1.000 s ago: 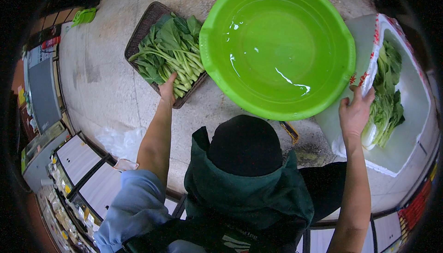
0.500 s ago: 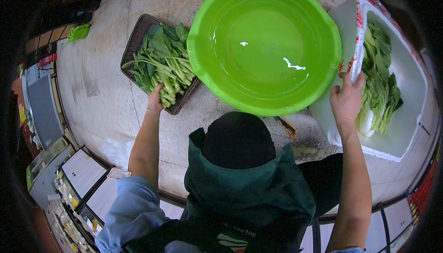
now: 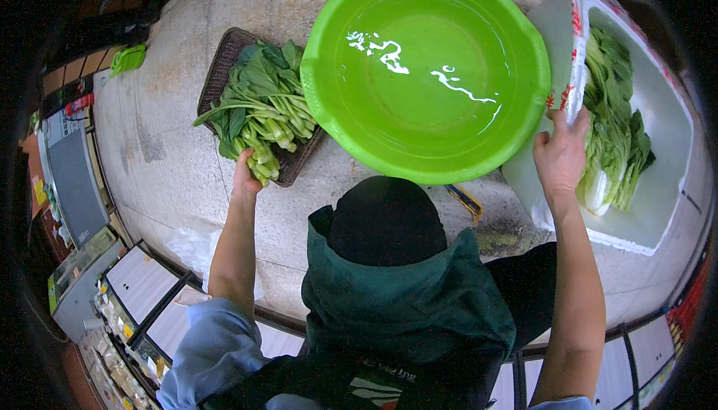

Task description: The person washes napa cabbage and leafy greens in a green basin of water, then uses a knife to trim the ends before placing them into a white styrofoam container. The person also arranges the vegetables on a display shelf.

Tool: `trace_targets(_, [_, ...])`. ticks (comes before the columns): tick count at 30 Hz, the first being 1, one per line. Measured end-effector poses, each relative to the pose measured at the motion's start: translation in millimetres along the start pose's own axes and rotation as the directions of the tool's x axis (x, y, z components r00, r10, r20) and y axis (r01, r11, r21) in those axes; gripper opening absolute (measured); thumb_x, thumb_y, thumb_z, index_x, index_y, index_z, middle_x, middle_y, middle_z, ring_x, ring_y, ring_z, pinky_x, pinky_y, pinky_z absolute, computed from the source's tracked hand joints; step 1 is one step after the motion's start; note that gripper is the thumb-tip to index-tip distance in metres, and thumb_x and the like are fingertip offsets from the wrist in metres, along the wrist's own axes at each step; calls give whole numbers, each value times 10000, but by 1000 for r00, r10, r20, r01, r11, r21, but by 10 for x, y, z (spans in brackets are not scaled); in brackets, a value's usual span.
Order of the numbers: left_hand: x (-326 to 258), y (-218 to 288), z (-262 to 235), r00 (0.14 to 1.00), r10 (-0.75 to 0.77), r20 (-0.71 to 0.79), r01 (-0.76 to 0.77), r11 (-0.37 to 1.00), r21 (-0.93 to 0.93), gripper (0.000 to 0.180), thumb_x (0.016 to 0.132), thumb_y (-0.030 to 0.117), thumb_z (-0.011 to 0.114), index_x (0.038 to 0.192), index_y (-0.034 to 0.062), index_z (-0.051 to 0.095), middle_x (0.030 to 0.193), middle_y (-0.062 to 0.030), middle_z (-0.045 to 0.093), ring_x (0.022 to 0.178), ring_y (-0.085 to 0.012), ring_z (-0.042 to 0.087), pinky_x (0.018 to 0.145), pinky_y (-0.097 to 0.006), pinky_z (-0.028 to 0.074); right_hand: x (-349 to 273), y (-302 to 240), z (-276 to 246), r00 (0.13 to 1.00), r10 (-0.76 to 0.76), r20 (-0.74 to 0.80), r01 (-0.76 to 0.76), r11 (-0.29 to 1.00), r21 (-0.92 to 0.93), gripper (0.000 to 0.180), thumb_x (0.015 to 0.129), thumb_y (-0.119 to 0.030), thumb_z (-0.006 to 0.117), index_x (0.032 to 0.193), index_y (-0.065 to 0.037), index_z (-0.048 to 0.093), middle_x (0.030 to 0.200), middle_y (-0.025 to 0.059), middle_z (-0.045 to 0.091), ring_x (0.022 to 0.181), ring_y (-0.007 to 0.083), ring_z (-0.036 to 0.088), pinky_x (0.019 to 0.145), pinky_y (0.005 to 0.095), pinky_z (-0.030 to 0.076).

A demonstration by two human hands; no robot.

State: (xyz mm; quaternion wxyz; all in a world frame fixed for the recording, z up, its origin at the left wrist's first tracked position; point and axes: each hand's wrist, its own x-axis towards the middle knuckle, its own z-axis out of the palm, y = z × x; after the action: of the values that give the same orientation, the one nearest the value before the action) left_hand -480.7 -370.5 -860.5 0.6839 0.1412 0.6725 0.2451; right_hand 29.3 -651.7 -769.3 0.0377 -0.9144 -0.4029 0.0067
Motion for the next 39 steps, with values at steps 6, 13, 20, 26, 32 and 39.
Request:
trace_targets(6, [-220,142,-303,998,28,63,-28,1000,1,334,794,231,574,1077,65,513,968,-107,595,856,-272,593,742,-407,505,18,-37,-58,997,46,59,-47,999,20,325,695,-70,555,1015,-121,540,1271,220,351,963,395,539,740,445,486])
trace_targets(13, [-435,-46,0,999,40,-2,-40,998,-58,348,771,260,623,1040,72,506,929,-81,576,836,-231,567,676,-368,487,19,-60,-56,997,50,53,-52,998,38,328,692,-68,548,1014,-128,550,1274,224,354,948,385,556,719,439,500])
trace_targets(20, [-966,-168,163,954,272,126,-223,925,-308,352,816,239,566,1109,57,498,994,-89,577,895,-231,564,789,-377,472,35,-48,-106,991,90,98,-95,994,46,321,693,-63,551,1009,-115,550,1290,220,339,996,380,530,752,433,487])
trace_targets(26, [-1603,-229,1044,795,485,364,-423,874,-241,660,726,296,663,1272,65,373,1050,-132,551,977,-287,555,889,-428,452,31,-5,-96,997,55,56,-61,993,106,336,664,-41,556,995,-97,567,1276,250,360,924,398,560,751,431,493])
trace_targets(32, [-1329,-357,1971,744,363,561,-452,892,24,535,707,199,706,1143,-6,473,1009,-127,577,910,-235,586,819,-357,483,24,29,-56,998,48,41,-52,994,98,328,657,-38,557,979,-98,567,1260,253,366,928,399,554,748,433,489])
trace_targets(39, [-514,-961,2912,796,283,536,-590,562,580,624,674,213,715,1142,-54,399,971,-158,600,808,-240,601,736,-314,493,33,-37,-87,995,76,61,-83,988,127,324,658,-39,556,976,-101,571,1268,242,355,925,392,553,741,431,490])
